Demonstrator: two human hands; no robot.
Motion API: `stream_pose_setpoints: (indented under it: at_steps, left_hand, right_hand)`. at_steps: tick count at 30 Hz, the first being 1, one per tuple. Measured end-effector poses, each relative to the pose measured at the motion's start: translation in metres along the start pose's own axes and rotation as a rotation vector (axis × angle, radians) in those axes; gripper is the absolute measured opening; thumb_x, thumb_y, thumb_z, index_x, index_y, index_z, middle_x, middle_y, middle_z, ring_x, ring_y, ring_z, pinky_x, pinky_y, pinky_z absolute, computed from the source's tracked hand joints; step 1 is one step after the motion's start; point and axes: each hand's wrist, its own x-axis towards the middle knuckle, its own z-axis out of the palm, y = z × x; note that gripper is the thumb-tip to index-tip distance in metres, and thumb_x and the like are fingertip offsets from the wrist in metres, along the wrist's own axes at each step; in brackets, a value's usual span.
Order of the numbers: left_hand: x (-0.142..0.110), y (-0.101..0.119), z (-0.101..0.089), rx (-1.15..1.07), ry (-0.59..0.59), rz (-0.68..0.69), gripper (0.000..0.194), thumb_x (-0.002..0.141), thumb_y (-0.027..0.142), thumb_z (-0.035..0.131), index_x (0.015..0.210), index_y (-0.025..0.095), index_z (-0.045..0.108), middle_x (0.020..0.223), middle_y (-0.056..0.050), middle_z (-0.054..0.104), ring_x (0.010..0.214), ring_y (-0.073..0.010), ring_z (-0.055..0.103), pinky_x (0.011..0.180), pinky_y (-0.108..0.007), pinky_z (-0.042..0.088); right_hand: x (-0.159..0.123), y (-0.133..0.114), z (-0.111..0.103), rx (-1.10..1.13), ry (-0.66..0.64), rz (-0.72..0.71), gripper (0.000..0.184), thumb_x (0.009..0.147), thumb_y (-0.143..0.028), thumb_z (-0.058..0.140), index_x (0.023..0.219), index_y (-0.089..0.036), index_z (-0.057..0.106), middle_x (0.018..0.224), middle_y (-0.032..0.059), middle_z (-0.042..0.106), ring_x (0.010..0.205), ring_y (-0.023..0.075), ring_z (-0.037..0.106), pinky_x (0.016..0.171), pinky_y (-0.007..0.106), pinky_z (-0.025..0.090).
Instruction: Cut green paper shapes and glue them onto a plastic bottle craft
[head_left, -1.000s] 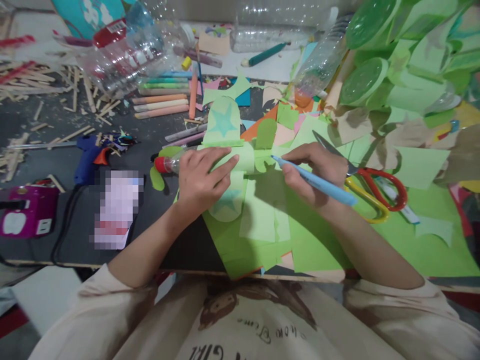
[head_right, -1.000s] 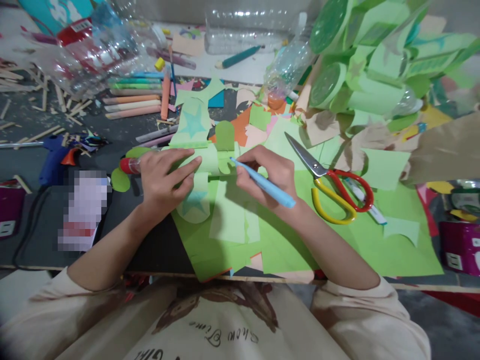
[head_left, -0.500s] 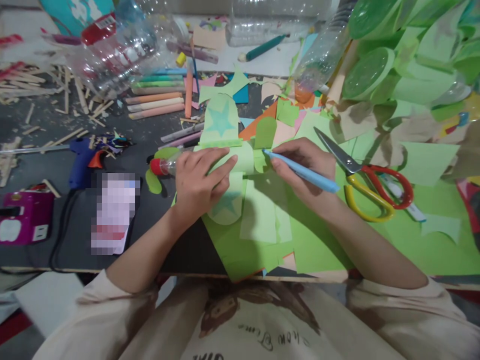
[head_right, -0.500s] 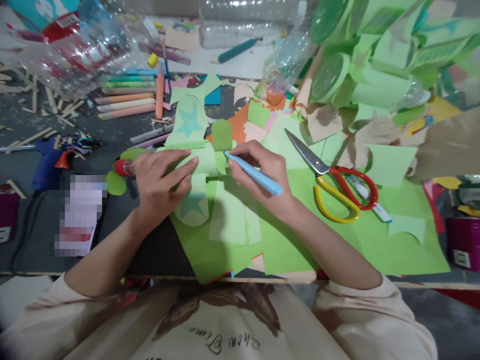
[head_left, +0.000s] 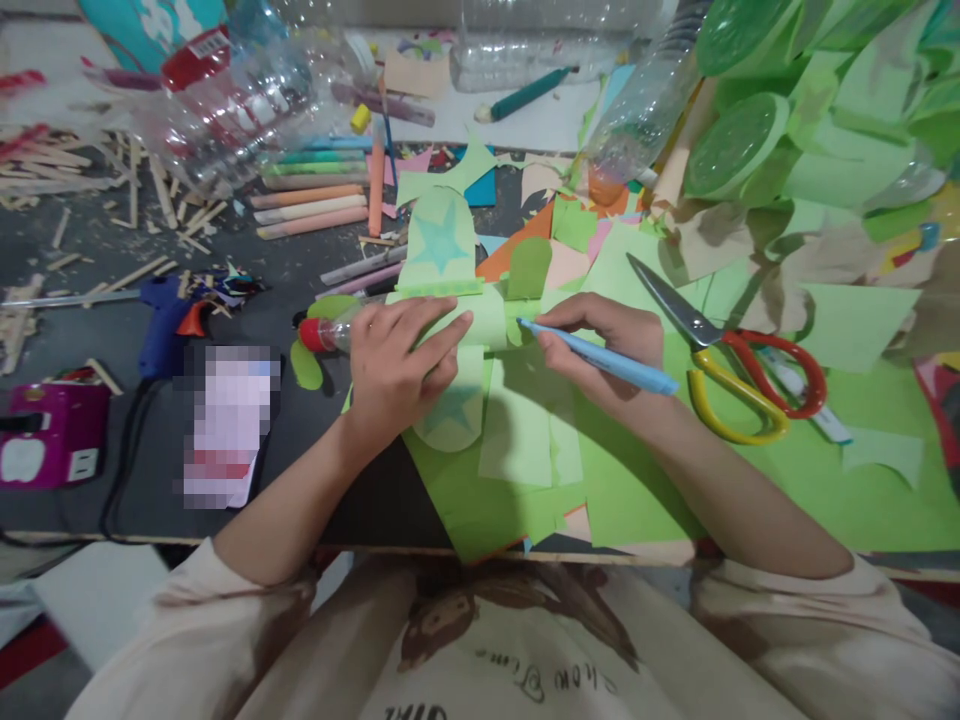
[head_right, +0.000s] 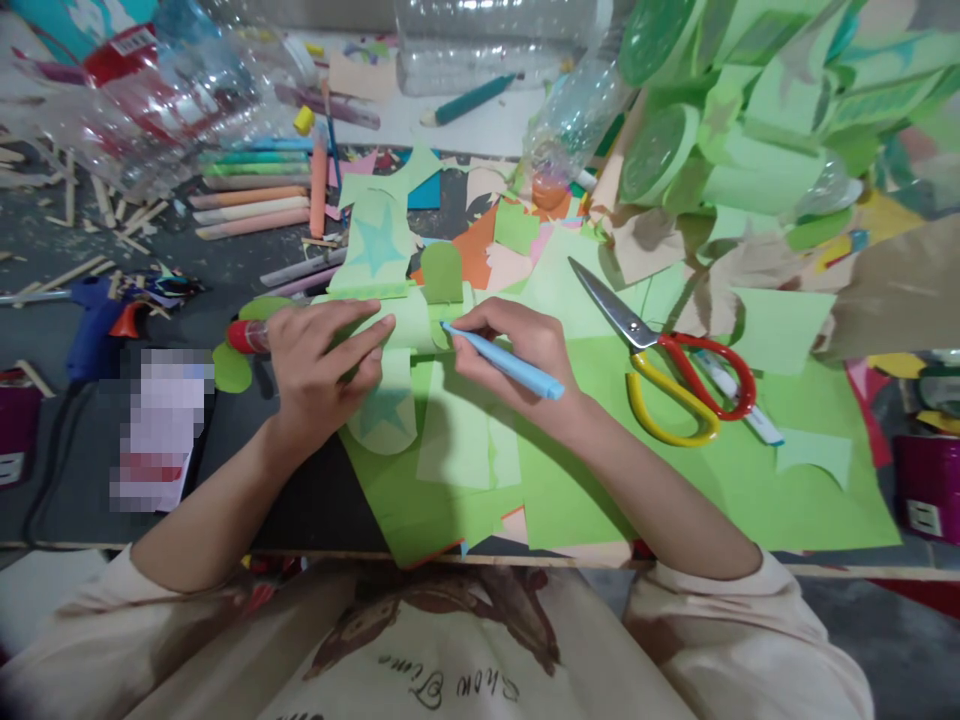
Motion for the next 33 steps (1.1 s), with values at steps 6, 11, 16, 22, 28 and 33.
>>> stream_pose_setpoints:
  at_steps: [6, 11, 16, 22, 28, 33]
  left_hand:
    - [0.0048, 0.0011, -0.0001, 0.030, 0.089, 0.071, 0.032, 0.086, 0.014, 0.056, 0.113, 0.030, 0.063, 0.111, -0.001, 0.075, 0.100, -0.0214, 0.069, 0.081, -0.037, 0.041]
    - [0.0059, 0.0022, -0.0001, 0.092, 0.115, 0.090, 0.028, 0.087, 0.014, 0.053, 0.109, 0.029, 0.064, 0.107, -0.001, 0.076, 0.097, -0.0185, 0.069, 0.079, -0.036, 0.044]
    - [0.0010, 0.0001, 0.0016, 0.103, -0.012, -0.020, 0.031, 0.088, 0.020, 0.051, 0.110, 0.036, 0.066, 0.110, 0.001, 0.075, 0.101, -0.0209, 0.068, 0.083, -0.039, 0.046]
    - [-0.0015, -0.0023, 0.0014, -0.039, -0.038, -0.052, 0.036, 0.088, 0.020, 0.052, 0.116, 0.039, 0.063, 0.117, 0.001, 0.072, 0.107, -0.0231, 0.066, 0.088, -0.040, 0.043]
    - [0.0011, -0.0007, -0.0012, 0.033, 0.000, 0.003, 0.034, 0.089, 0.018, 0.052, 0.115, 0.036, 0.063, 0.115, 0.001, 0.073, 0.104, -0.0209, 0.068, 0.084, -0.038, 0.043]
    - [0.0025, 0.0006, -0.0007, 0.035, 0.032, 0.030, 0.033, 0.088, 0.015, 0.053, 0.113, 0.033, 0.066, 0.114, -0.001, 0.074, 0.103, -0.0212, 0.069, 0.082, -0.039, 0.043]
  right_hand:
    - [0.0010, 0.0026, -0.0003, -0.085, -0.068, -0.105, 0.013, 0.082, -0.017, 0.061, 0.073, -0.026, 0.064, 0.067, 0.0019, 0.070, 0.062, 0.0185, 0.062, 0.060, 0.035, 0.052]
    - [0.0018, 0.0021, -0.0018, -0.017, -0.067, -0.092, 0.011, 0.081, -0.017, 0.064, 0.073, -0.024, 0.063, 0.067, 0.0011, 0.069, 0.062, 0.0170, 0.062, 0.059, 0.032, 0.051]
    - [0.0017, -0.0022, -0.0024, 0.149, 0.019, 0.114, 0.009, 0.085, -0.029, 0.065, 0.079, -0.022, 0.064, 0.074, 0.0008, 0.069, 0.060, 0.0135, 0.062, 0.053, 0.027, 0.050]
    - [0.0022, -0.0025, 0.0005, 0.225, 0.048, 0.157, 0.004, 0.083, -0.023, 0.065, 0.082, -0.021, 0.062, 0.070, -0.0012, 0.066, 0.058, 0.0116, 0.059, 0.053, 0.026, 0.050]
    - [0.0029, -0.0022, -0.0002, 0.200, 0.020, 0.172, 0.006, 0.084, -0.026, 0.065, 0.082, -0.022, 0.061, 0.073, -0.0013, 0.065, 0.062, 0.0132, 0.060, 0.058, 0.028, 0.052]
    - [0.0032, -0.0036, -0.0023, 0.145, 0.006, 0.124, 0.010, 0.082, -0.023, 0.064, 0.076, -0.023, 0.057, 0.068, -0.0015, 0.062, 0.059, 0.0134, 0.056, 0.057, 0.029, 0.050]
